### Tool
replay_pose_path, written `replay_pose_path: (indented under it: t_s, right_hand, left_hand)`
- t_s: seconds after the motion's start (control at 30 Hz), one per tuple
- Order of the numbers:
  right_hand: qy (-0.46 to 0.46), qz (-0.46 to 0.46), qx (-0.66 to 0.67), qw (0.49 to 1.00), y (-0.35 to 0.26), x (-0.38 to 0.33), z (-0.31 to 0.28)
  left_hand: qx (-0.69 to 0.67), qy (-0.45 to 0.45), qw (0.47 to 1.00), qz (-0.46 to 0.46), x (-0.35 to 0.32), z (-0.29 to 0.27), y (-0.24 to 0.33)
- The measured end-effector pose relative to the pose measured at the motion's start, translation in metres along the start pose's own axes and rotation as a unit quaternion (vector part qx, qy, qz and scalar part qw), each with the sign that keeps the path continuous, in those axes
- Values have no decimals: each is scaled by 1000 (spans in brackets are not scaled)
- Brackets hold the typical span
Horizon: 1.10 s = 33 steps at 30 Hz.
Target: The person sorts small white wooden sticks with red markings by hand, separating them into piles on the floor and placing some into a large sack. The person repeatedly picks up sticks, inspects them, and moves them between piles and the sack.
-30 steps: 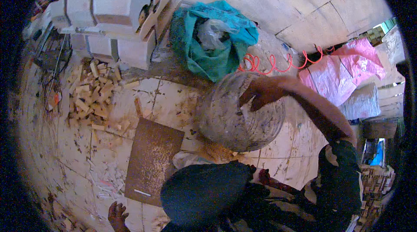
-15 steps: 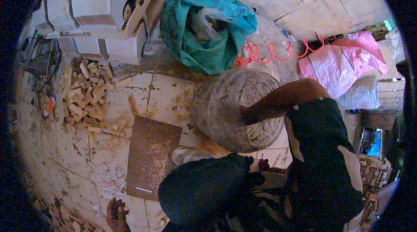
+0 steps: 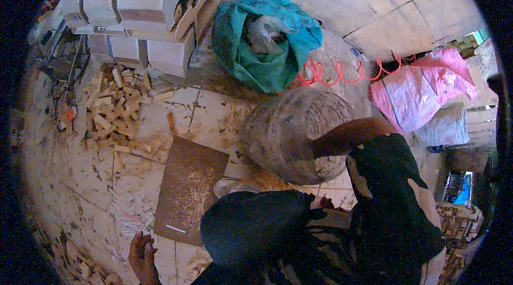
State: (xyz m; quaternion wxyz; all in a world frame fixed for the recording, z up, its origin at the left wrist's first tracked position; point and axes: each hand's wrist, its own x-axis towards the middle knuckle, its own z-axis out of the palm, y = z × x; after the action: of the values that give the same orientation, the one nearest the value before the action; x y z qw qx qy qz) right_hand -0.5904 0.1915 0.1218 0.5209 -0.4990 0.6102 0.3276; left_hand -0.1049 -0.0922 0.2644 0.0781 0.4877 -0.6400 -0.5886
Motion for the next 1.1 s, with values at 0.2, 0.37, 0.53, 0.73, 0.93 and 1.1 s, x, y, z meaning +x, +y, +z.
replay_pose_path:
  t_s: [0.2,0.37,0.53,0.73,0.93,1.1]
  right_hand:
    - [16,39,57,997,1,-33,-23]
    - [52,93,153,982,-7,-102,-41]
    - [141,117,294,938,-22,-194,-51]
    - [249,107,545,793,-35,-285,-31]
    - [437,-20,559,705,-92,-292,-35]
    - [440,-144,474,749,-199,-187,-93]
  left_hand:
    - [37,13,999,-25,3,4,3]
    - [12,-27,999,13,-3,7,20]
    - [-53,-21,998,10,1,20,31]
    - [-40,-81,995,29,15,46,33]
    - [-49,-224,965,125,32,92,34]
    - [-356,-392,831,169,58,152,15]
